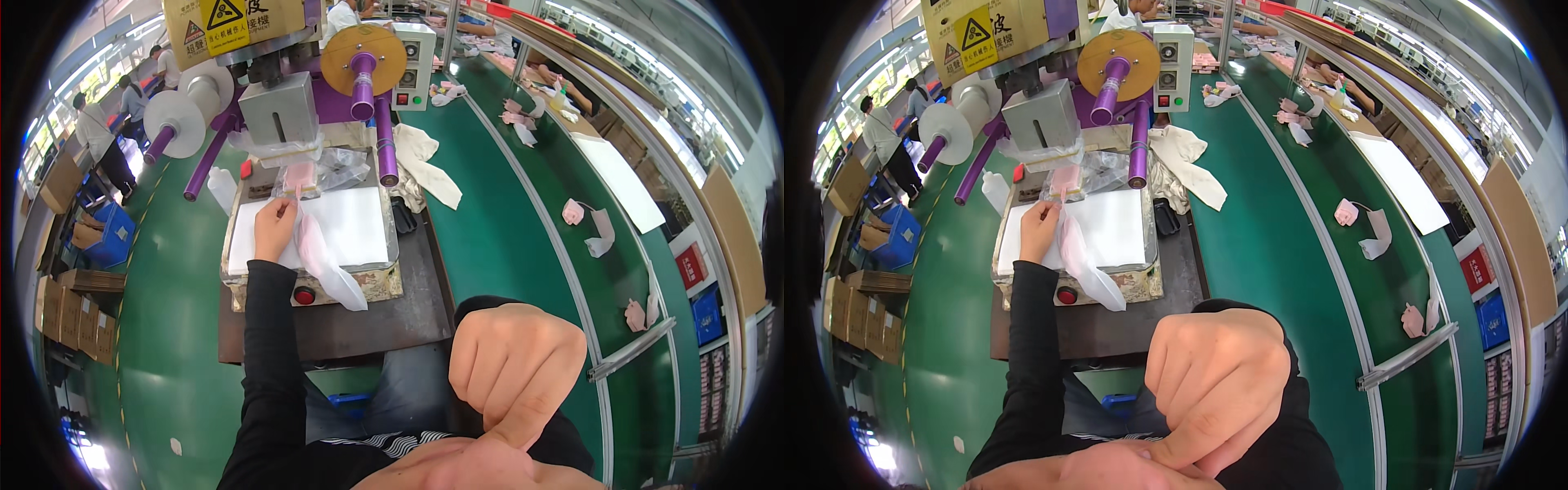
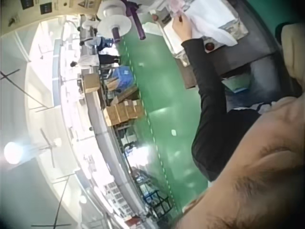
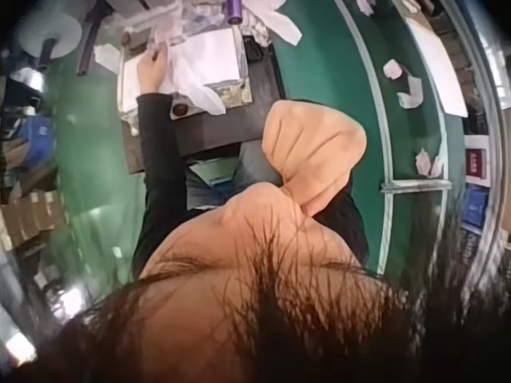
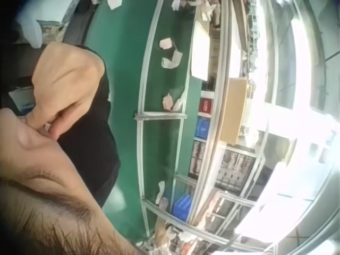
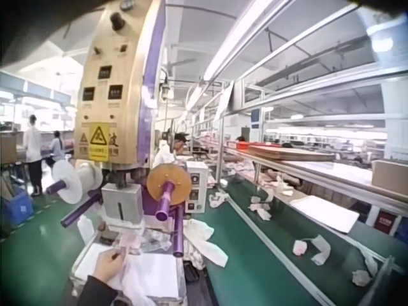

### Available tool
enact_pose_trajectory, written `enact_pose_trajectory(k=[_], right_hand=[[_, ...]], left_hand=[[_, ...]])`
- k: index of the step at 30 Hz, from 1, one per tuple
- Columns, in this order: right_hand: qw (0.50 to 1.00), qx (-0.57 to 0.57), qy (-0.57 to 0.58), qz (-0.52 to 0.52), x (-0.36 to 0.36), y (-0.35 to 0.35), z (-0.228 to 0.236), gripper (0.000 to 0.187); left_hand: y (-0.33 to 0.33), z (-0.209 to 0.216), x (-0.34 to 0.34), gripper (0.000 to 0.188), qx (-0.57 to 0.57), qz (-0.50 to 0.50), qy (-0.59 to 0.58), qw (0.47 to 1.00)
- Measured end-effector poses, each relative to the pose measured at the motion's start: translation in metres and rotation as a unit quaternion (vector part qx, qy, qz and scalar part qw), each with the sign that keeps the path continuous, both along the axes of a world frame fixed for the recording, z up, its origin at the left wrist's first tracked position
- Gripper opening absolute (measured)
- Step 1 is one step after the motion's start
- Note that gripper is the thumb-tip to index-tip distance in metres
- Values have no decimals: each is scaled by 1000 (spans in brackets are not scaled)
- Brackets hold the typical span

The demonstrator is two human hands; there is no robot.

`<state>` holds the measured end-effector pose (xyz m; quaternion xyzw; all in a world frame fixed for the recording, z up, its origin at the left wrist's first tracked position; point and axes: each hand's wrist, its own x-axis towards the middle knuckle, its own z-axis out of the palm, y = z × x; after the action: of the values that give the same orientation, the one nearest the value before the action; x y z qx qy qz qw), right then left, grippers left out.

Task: The person packages chargers by picking them from a conveyor belt, inserting them into plastic sleeves, sealing them on a machine, and placing the packaged items back onto the conveyor belt.

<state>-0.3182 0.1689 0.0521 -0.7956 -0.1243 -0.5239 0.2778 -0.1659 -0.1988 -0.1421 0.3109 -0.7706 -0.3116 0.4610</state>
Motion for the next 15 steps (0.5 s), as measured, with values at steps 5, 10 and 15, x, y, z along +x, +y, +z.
enact_pose_trajectory(k=[5,10,15], right_hand=[[1000,2,10,-3,1,3,1,12],[998,29,45,-29,-1,5,3,20],[997,50,48,-17,-1,6,3,25]], left_hand=[[6,2,-3,22,3,12,-2,1000],[2,-2,1,25,-2,17,-9,1000],[6,1,-1,24,8,13,-9,1000]])
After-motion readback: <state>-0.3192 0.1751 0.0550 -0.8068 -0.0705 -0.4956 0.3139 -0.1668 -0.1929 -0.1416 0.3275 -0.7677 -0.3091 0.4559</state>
